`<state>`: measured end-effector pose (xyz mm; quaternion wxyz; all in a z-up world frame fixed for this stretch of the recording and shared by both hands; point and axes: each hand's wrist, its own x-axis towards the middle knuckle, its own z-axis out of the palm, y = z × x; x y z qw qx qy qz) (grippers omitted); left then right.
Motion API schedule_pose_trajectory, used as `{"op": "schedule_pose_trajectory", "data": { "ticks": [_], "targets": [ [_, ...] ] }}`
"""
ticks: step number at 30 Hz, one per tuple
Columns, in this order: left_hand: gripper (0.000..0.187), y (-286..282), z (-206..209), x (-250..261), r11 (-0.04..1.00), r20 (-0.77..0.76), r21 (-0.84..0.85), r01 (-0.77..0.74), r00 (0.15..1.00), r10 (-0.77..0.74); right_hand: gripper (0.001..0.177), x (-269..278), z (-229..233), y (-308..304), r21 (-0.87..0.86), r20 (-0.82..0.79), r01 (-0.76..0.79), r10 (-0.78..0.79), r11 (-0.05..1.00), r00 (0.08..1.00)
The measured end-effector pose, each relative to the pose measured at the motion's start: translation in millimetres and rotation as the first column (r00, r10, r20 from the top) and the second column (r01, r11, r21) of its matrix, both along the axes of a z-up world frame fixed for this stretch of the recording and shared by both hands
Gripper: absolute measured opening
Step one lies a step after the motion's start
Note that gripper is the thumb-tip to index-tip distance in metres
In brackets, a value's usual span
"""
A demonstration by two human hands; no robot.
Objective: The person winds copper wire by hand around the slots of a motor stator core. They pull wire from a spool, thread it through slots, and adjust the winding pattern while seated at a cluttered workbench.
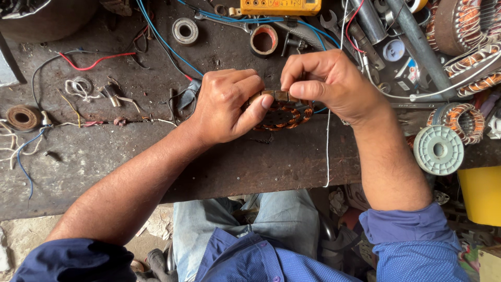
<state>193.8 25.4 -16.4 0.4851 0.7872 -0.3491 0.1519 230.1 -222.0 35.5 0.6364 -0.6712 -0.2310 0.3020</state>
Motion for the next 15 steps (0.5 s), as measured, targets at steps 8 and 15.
{"op": "schedule_pose_trajectory", "data": {
  "ticks": [8, 15],
  "targets": [
    [0.033, 0, 6, -2, 0.997, 0.129, 0.058, 0.046, 0.99, -0.053, 0.02, 3, -2, -3, 0.007, -0.017, -0.179, 0.179, 0.984, 0.984],
    [0.031, -3, 15, -6, 0.993, 0.135, 0.106, 0.058, 0.988, -0.072, 0.02, 1, -2, -1, -0.011, -0.064, -0.249, 0.247, 0.969, 0.967]
  ]
}}
